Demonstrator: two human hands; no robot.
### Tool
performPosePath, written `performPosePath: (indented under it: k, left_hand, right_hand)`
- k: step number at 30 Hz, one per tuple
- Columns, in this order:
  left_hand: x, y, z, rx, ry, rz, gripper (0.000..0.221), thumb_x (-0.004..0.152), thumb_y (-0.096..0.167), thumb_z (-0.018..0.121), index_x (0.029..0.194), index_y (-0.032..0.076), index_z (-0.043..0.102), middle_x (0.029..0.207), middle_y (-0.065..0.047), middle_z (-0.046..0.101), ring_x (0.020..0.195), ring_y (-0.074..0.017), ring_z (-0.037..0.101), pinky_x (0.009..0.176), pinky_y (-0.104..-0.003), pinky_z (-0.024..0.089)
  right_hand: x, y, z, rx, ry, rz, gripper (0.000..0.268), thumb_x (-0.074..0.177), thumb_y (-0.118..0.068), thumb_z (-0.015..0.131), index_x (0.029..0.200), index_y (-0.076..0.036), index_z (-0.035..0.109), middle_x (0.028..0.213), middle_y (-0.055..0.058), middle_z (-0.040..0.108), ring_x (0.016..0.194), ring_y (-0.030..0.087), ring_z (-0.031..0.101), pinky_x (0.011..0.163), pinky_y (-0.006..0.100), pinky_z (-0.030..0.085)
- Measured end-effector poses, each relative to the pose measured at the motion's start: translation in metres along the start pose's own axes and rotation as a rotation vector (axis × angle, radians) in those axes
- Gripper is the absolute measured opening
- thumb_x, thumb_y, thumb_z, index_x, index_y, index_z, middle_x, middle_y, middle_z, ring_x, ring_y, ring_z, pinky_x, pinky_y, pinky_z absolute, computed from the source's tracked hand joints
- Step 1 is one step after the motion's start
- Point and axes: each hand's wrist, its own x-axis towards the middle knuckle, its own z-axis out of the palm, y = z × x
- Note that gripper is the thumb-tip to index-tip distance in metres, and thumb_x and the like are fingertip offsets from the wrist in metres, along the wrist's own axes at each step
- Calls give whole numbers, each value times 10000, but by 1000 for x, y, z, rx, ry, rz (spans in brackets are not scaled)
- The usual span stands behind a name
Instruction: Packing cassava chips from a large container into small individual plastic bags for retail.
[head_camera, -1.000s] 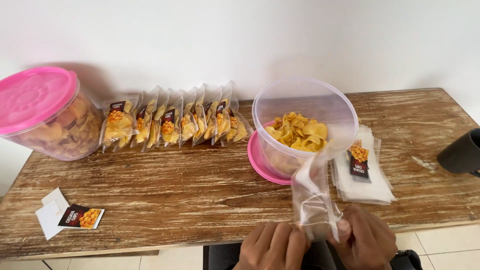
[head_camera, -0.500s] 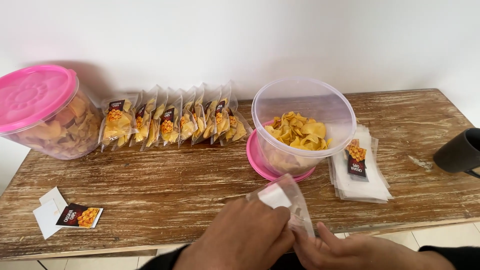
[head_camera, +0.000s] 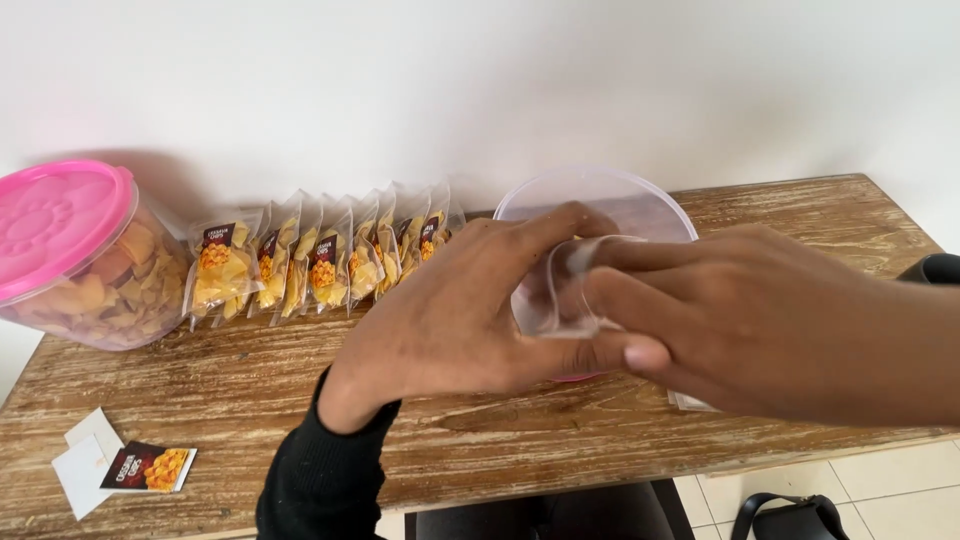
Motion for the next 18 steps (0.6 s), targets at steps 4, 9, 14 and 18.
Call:
performPosePath:
  k: [4,9,14,18]
  left_hand:
    - [17,-29,10,-353,-28,107,603,882,637,453,1136,114,614,1042,-45,733,930,-188,751,886,-364,648]
    - [20,-45,-2,-286,304,-369,502,842,576,539,1091,153,647,829,-6,710,633,-104,660,591,-232,542]
    - [15,-73,-8,-262,476,-416,355,875,535,630,912,183,649,712,72,580,590,-54,460,601,-221,401]
    - [23,-72,-12,-255,402,-584,459,761,600,661,1010,214,659,775,63,606,715,-71,558,738,-252,482]
  right_hand:
    - [28,26,-24,176,-210,54,682,811,44,597,1426,-192,421,1187,62,721,425,199,787,290,320,647]
    - [58,60,-38,716,119,191,396,888,-110,658,1268,-220,648,1411,26,692,1048,155,813,851,257,710]
    - [85,104,39,534,-39,284,305,968,-136,644,1268,-87,618,1221,57,673,1065,181,672,931,311,580]
    - [107,92,101,405,-805,155,977,919,-333,774,1630,-151,129,1719,86,123,1566,302,155,1244,498,226]
